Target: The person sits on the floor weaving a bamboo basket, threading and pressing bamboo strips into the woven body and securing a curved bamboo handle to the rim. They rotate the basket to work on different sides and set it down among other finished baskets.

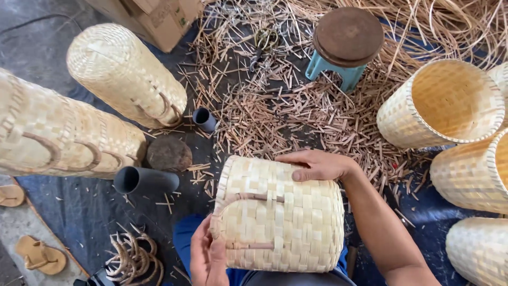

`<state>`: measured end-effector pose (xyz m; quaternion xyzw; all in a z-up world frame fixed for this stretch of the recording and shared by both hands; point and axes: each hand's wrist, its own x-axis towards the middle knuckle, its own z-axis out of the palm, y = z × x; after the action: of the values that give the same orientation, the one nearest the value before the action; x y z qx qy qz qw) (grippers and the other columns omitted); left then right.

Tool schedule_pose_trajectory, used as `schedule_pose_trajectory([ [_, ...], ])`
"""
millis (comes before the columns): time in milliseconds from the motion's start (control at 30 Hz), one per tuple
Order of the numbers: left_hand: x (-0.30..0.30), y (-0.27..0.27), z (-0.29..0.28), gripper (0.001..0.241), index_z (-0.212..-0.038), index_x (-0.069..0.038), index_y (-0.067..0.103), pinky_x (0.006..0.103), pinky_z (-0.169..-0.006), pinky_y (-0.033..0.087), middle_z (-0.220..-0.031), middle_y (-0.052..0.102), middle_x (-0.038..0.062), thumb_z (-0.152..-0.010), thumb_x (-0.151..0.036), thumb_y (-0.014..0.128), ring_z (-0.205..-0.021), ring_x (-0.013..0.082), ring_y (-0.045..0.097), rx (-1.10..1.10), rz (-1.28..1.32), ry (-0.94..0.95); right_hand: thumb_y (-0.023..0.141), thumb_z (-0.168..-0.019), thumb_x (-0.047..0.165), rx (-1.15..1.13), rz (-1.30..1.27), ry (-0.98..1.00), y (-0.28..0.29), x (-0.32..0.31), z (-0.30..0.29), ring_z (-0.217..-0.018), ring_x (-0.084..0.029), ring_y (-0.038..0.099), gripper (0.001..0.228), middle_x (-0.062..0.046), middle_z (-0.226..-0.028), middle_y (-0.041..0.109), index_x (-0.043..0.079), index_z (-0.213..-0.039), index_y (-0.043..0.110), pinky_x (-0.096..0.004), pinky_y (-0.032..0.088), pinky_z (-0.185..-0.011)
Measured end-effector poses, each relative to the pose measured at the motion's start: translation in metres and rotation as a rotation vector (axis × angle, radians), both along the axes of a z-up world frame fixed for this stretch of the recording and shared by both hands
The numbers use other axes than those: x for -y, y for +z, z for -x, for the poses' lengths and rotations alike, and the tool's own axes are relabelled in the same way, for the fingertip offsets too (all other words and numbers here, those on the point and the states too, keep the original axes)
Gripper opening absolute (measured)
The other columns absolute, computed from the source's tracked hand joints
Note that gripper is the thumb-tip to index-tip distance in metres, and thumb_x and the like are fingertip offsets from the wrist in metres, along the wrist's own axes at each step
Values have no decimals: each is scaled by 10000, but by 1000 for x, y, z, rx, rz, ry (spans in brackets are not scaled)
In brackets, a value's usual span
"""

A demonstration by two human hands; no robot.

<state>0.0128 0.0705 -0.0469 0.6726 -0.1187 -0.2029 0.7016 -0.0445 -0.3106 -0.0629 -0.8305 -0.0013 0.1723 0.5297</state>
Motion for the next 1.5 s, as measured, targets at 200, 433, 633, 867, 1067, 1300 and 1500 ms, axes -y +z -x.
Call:
schedule_pose_trajectory([
  [200,-25,-2,-4,595,-1487,109,379,437,-1129,419,-1452,560,268,-1028,-235,538,-1323,309,583,67,85,-134,597,-827,731,31,-38,27,32,-10,-8,-1443,-344,465,1028,-192,-1576,466,41,-1556,376,-437,379,-1161],
  [433,-17,16,10,671,-1539,63,322,451,-1127,420,-1496,498,294,-996,-188,626,-1328,340,573,73,114,-122,615,-843,693,-8,28,83,28,-8,-24,-1429,-331,481,980,-186,-1564,482,49,-1547,389,-424,381,-1158],
  [633,-21,29,1,421,-1333,-96,566,391,-1032,508,-1521,407,275,-956,-199,720,-1302,342,574,530,-228,-257,613,-849,659,-134,-119,144,1,-10,-64,-1366,-292,550,923,-166,-1511,556,52,-1526,453,-392,427,-1115],
  [867,-36,41,-52,320,-1020,-155,652,545,-1004,386,-1177,499,70,-847,-385,793,-1110,326,511,1475,-446,-425,684,-778,680,-138,-95,252,-26,-34,-91,-1302,-273,617,950,-168,-1429,634,32,-1458,536,-342,466,-1077],
  [1067,-30,39,-68,307,-911,-139,628,505,-856,399,-877,570,-21,-775,-306,846,-967,234,524,1410,-334,-651,700,-796,670,-190,-103,258,-37,-42,-98,-1341,-259,562,965,-170,-1467,590,15,-1476,503,-336,434,-1094],
  [1300,-16,46,-56,298,-852,-126,646,457,-779,393,-815,570,-28,-741,-295,865,-862,217,519,1227,-302,-634,749,-741,628,-299,-206,208,-30,-44,-93,-1313,-256,610,986,-165,-1444,633,4,-1470,518,-341,474,-1077],
  [1500,-11,53,-51,273,-830,-112,654,434,-733,375,-784,568,-24,-748,-264,865,-803,206,517,1205,-281,-588,768,-718,633,-322,-176,219,-22,-47,-98,-1321,-260,596,1009,-161,-1452,615,22,-1480,513,-341,454,-1088],
])
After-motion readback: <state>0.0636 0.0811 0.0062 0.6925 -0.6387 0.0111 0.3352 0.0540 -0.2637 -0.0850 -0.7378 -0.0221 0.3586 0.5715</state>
